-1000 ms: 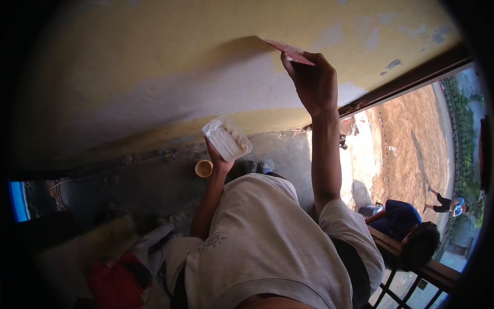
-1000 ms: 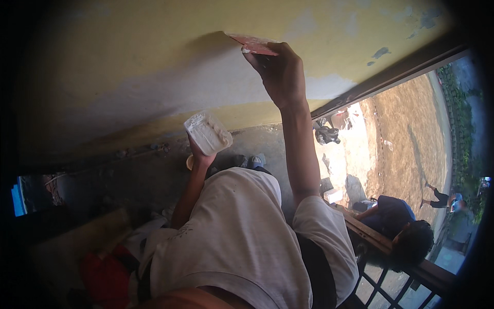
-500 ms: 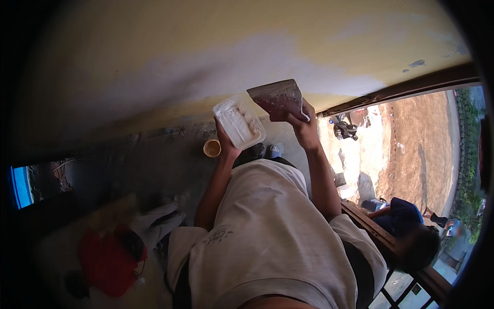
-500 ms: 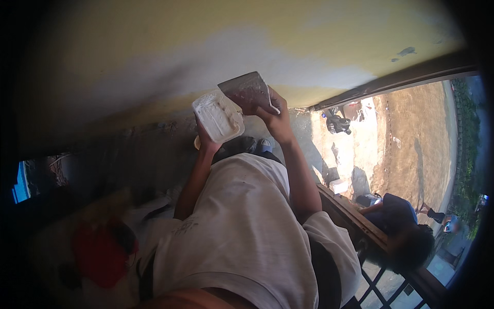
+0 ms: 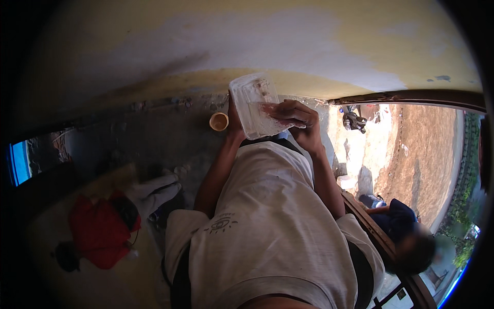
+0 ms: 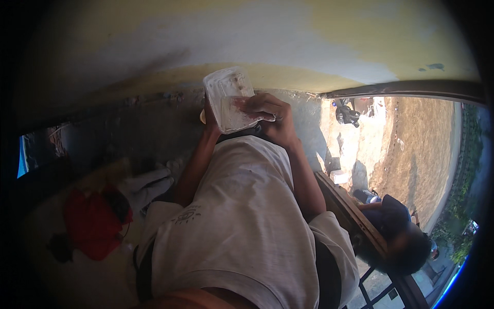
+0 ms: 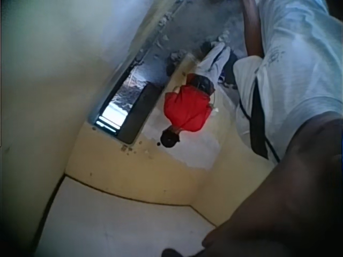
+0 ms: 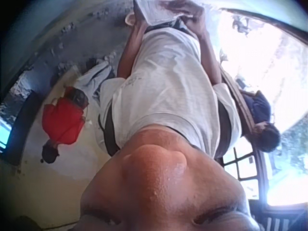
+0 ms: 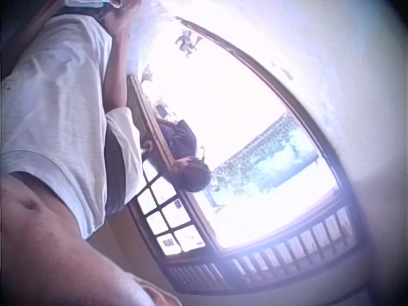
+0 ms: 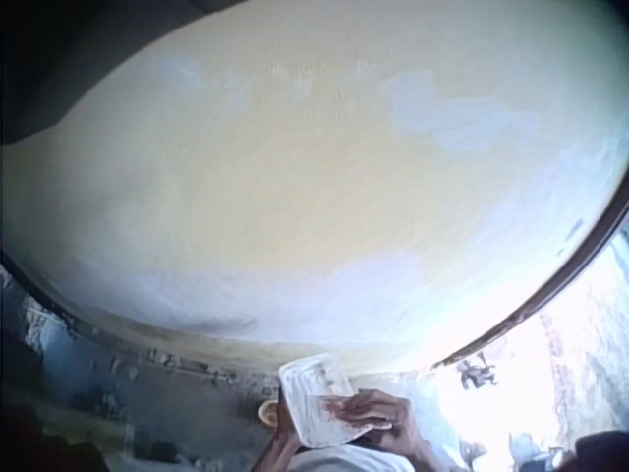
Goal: The person applies white plaster to a yellow wall using a putty knife and a plastic container. They repeatedly scoop plaster from the container and spread it onto the wall surface in horizontal strokes.
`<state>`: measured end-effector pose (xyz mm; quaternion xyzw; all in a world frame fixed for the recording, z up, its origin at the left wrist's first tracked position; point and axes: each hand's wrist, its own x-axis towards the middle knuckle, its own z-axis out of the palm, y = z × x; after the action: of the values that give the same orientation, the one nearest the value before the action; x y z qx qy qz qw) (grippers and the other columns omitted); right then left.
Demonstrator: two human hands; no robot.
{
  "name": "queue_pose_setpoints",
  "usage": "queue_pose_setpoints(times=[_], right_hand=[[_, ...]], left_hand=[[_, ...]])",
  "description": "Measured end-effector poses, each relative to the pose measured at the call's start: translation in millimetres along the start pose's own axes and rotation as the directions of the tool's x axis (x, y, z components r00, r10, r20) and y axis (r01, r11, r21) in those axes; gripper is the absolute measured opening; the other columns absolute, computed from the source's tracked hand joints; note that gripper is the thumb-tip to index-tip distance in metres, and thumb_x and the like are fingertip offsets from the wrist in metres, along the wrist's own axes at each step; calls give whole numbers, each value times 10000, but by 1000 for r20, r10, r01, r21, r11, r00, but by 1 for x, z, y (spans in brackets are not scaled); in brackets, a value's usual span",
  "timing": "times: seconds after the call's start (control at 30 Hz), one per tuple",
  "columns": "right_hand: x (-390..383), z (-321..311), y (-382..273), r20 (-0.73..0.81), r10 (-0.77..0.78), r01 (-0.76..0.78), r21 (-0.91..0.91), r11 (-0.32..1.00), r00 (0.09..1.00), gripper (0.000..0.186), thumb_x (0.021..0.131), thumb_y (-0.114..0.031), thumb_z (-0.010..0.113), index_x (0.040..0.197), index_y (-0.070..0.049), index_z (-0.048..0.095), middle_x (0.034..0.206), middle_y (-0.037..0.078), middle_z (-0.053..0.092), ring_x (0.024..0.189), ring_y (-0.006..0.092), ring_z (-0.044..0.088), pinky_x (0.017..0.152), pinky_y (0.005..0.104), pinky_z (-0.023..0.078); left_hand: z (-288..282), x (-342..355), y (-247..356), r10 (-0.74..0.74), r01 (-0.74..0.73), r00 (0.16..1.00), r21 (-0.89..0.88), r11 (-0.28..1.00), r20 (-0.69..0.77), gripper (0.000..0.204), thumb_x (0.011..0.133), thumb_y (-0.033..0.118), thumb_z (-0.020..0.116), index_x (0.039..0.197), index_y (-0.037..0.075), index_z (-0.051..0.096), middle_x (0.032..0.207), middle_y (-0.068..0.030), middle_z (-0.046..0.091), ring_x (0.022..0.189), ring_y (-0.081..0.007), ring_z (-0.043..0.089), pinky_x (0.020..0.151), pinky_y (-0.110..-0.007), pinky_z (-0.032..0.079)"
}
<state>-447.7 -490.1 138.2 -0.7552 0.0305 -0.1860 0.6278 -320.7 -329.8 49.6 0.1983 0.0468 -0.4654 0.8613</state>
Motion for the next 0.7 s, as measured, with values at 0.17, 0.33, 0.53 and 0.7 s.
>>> queue_pose_setpoints(times=[0.17, 0.33, 0.53, 0.7], right_hand=[[0, 9, 11, -189, 257, -196, 291, 936, 948, 170, 929, 11, 657, 1096, -10, 629, 975, 71, 695, 913, 150, 655, 806, 306, 526], [-2, 13, 26, -236, 450, -257, 563, 786, 861, 141, 996, -111, 620, 1116, -85, 549, 855, 1, 611, 655, 56, 506, 577, 232, 399], [15, 16, 12, -351, 545, -256, 609, 751, 762, 191, 980, -185, 678, 1052, -99, 524, 804, 10, 605, 553, 71, 532, 441, 224, 427], [25, 23, 2, -359, 565, -283, 596, 751, 743, 231, 947, -218, 728, 989, -94, 538, 741, -14, 576, 539, 49, 524, 448, 219, 429]], left_hand=[[-13, -6, 7, -54, 60, 993, -55, 997, 106, 633, 1081, 536, 346, 1476, 56, 470, 1377, -144, 606, 1210, -301, 639, 1017, -454, 560], [-20, -7, 14, -108, 133, 978, -133, 982, 181, 673, 1069, 582, 344, 1487, 69, 465, 1360, -144, 614, 1186, -310, 650, 995, -480, 566], [-30, -9, 20, -185, 268, 940, -280, 922, 287, 722, 1054, 638, 342, 1501, 83, 459, 1341, -145, 624, 1157, -320, 663, 968, -512, 574], [-28, -6, 27, -97, 160, 943, -180, 970, 317, 619, 1082, 547, 362, 1465, 79, 493, 1336, -131, 630, 1179, -278, 655, 996, -465, 563]])
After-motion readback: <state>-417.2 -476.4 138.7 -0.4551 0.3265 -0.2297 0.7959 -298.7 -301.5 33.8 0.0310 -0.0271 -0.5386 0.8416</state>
